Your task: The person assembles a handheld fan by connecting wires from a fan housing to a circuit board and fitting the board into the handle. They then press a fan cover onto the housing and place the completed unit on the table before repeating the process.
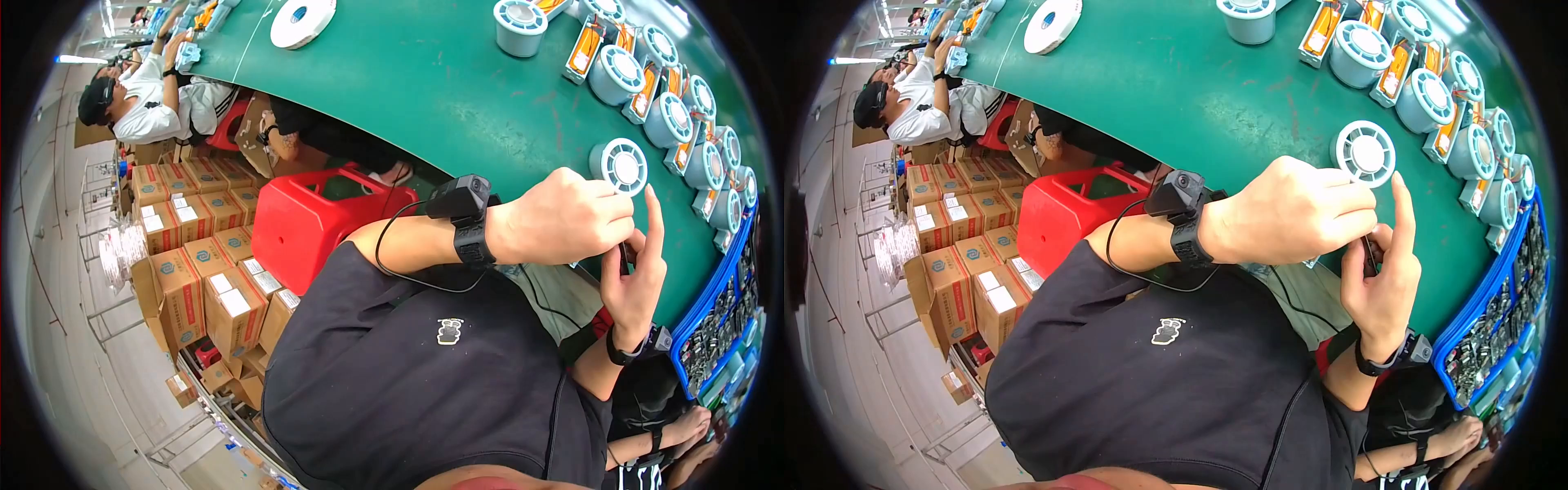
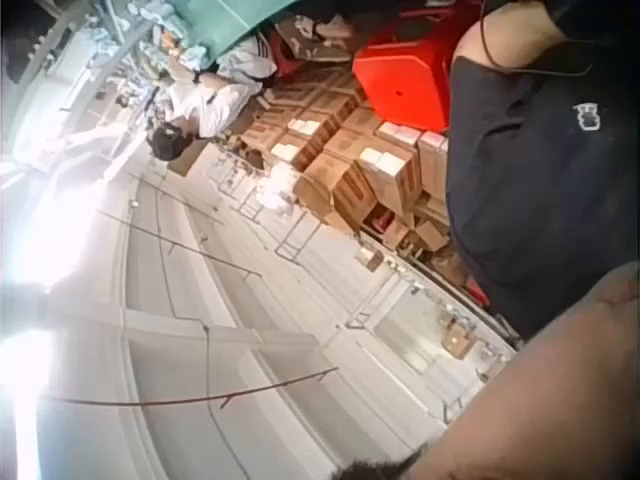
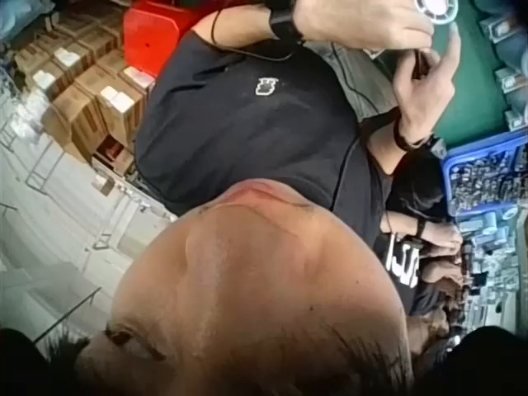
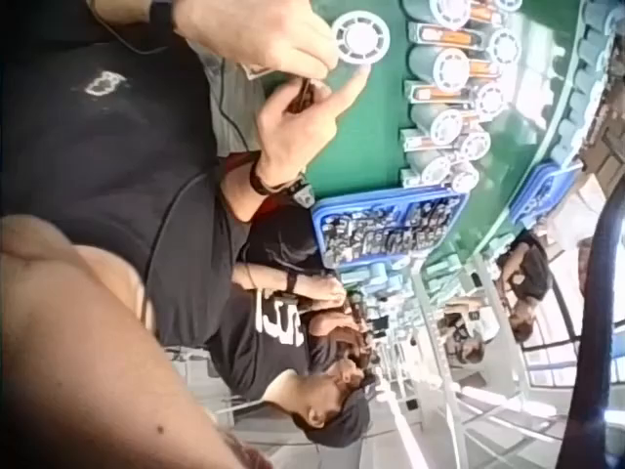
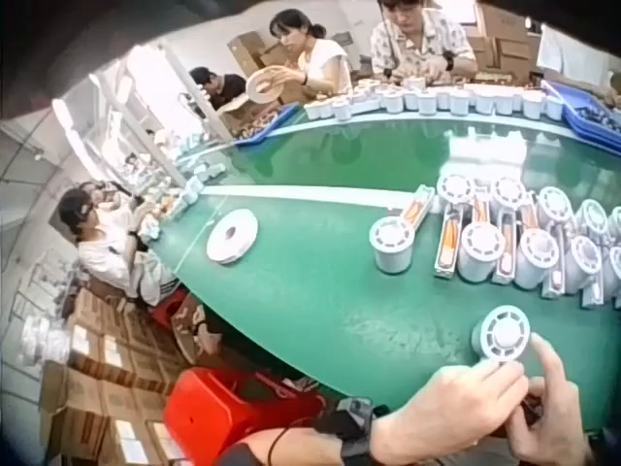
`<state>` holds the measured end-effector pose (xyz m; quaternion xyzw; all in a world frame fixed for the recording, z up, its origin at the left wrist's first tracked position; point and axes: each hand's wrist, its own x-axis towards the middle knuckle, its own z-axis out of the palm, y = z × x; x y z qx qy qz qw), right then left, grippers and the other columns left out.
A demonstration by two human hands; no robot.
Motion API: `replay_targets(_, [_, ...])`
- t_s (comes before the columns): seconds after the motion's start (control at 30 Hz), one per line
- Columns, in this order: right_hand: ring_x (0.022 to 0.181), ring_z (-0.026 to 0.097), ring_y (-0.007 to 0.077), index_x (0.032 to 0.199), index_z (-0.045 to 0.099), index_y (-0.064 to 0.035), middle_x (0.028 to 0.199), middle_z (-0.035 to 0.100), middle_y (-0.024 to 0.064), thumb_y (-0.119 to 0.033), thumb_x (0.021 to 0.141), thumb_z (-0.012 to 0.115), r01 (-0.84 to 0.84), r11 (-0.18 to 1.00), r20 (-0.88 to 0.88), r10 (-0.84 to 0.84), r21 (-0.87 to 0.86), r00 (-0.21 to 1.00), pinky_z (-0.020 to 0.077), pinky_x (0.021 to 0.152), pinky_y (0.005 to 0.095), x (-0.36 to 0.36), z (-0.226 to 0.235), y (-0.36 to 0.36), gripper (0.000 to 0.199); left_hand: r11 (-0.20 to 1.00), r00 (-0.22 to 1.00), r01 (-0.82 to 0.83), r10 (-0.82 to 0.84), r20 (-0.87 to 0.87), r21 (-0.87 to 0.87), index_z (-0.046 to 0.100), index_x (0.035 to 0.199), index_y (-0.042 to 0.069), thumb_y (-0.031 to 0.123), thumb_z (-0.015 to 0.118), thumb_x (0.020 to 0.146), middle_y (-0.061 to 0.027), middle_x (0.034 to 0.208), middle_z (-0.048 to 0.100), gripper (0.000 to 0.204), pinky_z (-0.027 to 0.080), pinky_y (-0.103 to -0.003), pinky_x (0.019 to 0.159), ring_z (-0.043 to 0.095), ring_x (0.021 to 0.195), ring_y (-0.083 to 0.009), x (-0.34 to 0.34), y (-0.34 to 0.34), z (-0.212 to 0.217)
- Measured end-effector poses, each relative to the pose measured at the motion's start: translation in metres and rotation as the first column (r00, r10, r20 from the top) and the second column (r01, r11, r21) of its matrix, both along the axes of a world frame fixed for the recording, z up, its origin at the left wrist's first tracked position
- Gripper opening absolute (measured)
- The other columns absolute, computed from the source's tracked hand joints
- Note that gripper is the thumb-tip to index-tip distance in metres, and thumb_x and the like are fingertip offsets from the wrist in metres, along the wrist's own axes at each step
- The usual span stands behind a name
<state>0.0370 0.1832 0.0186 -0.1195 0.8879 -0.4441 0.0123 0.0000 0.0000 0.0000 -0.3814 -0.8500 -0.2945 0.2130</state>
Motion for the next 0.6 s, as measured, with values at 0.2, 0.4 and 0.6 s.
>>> replay_targets(0.2, [0.058, 0.053, 0.0101, 0.159, 0.031, -0.0014, 0.068, 0.061, 0.0042, 0.009, 0.082, 0.058, 0.003, 0.999, -0.078, -0.005, -0.032, 0.997, 0.0427, 0.056, 0.0246, 0.003, -0.001, -0.009, 0.082, 0.999, 0.998, 0.031, -0.031, -0.056, 0.010, 0.067, 0.085, 0.012, 0.015, 0.069, 0.080, 0.0016, 0.083, 0.060, 0.007, 0.050, -0.027, 0.052, 0.064, 0.071, -0.0126, 0.000, -0.008, -0.001])
replay_targets(0.4, [0.060, 0.054, 0.0094, 0.158, 0.029, -0.0005, 0.072, 0.061, 0.0046, 0.010, 0.083, 0.058, 0.036, 0.998, -0.157, -0.043, -0.049, 0.987, 0.0429, 0.058, 0.0237, 0.003, -0.009, -0.009, 0.081, 0.997, 0.996, 0.045, -0.040, -0.081, 0.069, 0.066, 0.083, 0.012, 0.016, 0.070, 0.080, 0.0030, 0.082, 0.059, 0.006, 0.049, -0.028, 0.051, 0.063, 0.072, -0.0124, -0.006, -0.007, -0.001])
replay_targets(0.6, [0.064, 0.047, 0.0090, 0.124, 0.054, 0.0032, 0.076, 0.056, 0.0044, 0.005, 0.086, 0.065, 0.078, 0.991, 0.096, -0.068, -0.105, 0.993, 0.0395, 0.059, 0.0264, 0.004, -0.014, 0.012, 0.040, 0.998, 0.982, 0.051, -0.059, -0.179, -0.048, 0.071, 0.087, 0.012, 0.018, 0.071, 0.079, 0.0008, 0.102, 0.065, 0.010, 0.050, -0.040, 0.090, 0.060, 0.111, -0.0211, -0.024, -0.013, 0.002])
